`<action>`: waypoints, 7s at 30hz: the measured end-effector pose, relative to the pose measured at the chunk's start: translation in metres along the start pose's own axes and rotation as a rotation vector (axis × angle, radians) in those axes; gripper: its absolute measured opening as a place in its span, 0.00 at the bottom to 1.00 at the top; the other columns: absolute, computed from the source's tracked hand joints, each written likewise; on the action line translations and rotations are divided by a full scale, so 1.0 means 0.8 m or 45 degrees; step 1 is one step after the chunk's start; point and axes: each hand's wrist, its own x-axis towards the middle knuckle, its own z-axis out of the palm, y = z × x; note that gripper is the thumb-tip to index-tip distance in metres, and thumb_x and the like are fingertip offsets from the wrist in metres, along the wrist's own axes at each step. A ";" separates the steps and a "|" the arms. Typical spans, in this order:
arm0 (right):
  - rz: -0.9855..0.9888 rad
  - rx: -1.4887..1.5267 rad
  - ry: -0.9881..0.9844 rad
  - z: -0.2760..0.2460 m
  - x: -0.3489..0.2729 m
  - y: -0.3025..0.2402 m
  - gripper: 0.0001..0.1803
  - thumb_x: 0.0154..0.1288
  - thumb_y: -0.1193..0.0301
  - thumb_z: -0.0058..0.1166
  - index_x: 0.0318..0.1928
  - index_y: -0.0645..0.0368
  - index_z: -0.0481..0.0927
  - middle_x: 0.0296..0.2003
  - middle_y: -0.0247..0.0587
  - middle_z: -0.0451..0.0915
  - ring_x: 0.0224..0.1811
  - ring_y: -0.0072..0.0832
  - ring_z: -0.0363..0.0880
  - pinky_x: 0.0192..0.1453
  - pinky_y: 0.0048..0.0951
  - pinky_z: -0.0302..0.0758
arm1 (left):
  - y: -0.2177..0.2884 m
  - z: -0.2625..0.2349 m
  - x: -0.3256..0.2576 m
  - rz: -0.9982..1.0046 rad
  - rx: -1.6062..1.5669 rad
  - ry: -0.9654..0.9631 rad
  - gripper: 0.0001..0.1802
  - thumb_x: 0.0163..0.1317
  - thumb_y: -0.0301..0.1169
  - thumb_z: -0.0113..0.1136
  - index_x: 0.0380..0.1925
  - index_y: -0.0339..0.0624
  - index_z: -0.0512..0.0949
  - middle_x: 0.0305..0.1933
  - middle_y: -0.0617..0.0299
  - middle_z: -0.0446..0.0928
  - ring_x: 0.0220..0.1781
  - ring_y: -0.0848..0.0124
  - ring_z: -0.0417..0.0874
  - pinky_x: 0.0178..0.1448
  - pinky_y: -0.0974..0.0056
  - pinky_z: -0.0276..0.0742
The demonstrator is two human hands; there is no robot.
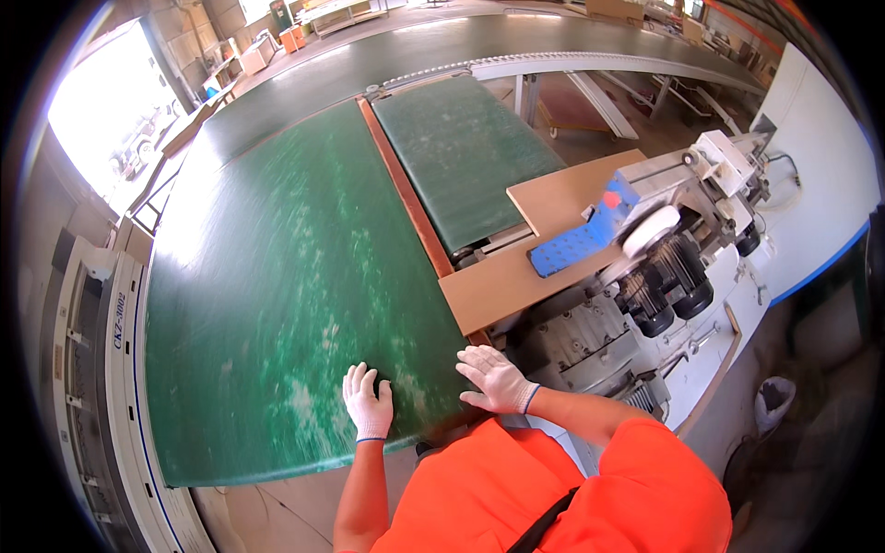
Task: The person feeds wooden boards into a large industrial machine, uses a pneumatic air duster to clean the boards and machine, and stacks the boards onto a wooden pallet.
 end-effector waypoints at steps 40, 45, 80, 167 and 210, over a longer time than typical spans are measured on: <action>0.693 -0.525 -0.419 -0.042 0.309 0.269 0.55 0.64 0.32 0.55 0.78 0.60 0.62 0.80 0.48 0.57 0.83 0.42 0.51 0.83 0.44 0.53 | 0.035 -0.072 -0.133 -0.355 0.147 -0.038 0.23 0.59 0.28 0.68 0.56 0.38 0.79 0.69 0.47 0.75 0.75 0.43 0.69 0.79 0.39 0.61; 0.529 -0.465 -0.415 -0.023 0.343 0.244 0.52 0.58 0.35 0.60 0.73 0.60 0.71 0.73 0.49 0.67 0.78 0.43 0.60 0.80 0.43 0.59 | 0.057 -0.074 -0.152 -0.519 -0.061 0.076 0.21 0.57 0.25 0.68 0.52 0.38 0.80 0.61 0.48 0.79 0.70 0.44 0.74 0.75 0.43 0.67; 0.327 0.171 -1.009 0.063 0.159 -0.184 0.39 0.62 0.36 0.59 0.34 0.68 0.86 0.30 0.58 0.85 0.35 0.50 0.85 0.42 0.45 0.77 | 0.108 -0.242 -0.437 -1.413 -2.243 1.253 0.34 0.57 0.23 0.66 0.67 0.35 0.71 0.65 0.53 0.77 0.68 0.53 0.77 0.76 0.45 0.71; 0.980 1.614 -0.203 1.743 1.385 -1.668 0.25 0.73 0.61 0.61 0.60 0.69 0.78 0.55 0.50 0.83 0.52 0.40 0.84 0.54 0.44 0.81 | -1.702 -1.128 -0.580 -2.044 0.282 0.161 0.28 0.67 0.51 0.62 0.56 0.40 0.80 0.54 0.41 0.82 0.56 0.46 0.83 0.59 0.45 0.79; 1.211 0.379 -0.835 0.981 0.343 -1.203 0.28 0.63 0.51 0.54 0.51 0.62 0.87 0.52 0.61 0.85 0.55 0.54 0.84 0.60 0.48 0.78 | -1.476 -0.812 -0.605 -1.295 -0.411 -0.890 0.19 0.70 0.43 0.61 0.49 0.40 0.84 0.43 0.54 0.86 0.41 0.59 0.85 0.41 0.51 0.83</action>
